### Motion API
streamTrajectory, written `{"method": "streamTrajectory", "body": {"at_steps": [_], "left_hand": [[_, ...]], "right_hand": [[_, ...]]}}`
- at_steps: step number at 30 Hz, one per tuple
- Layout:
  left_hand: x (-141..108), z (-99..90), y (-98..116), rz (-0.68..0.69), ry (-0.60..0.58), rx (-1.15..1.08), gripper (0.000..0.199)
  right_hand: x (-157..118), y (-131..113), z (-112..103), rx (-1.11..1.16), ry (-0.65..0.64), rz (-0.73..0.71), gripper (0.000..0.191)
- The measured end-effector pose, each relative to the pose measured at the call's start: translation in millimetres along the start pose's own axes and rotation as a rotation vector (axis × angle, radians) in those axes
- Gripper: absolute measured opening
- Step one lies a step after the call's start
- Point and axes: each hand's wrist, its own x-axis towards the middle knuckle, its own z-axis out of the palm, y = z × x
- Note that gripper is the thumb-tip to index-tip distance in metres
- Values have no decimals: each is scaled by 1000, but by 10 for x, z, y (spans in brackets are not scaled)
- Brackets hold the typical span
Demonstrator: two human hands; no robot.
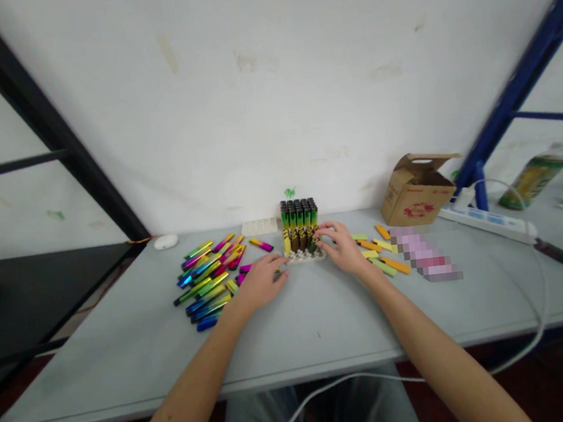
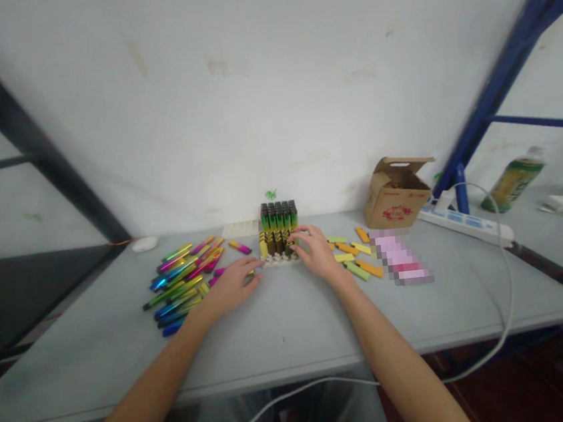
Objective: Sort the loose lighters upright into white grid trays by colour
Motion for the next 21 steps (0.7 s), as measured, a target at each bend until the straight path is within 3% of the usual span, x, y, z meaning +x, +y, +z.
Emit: {"method": "streamTrajectory", "body": {"at_steps": [13, 21], "left_hand": [[1, 0, -9, -2, 2, -6, 32], [-9, -28, 22, 4, 14, -29, 32]], "right_hand": [[37, 128, -35, 35, -94, -58, 17], [23, 80, 32, -46, 8, 22, 23]]}}
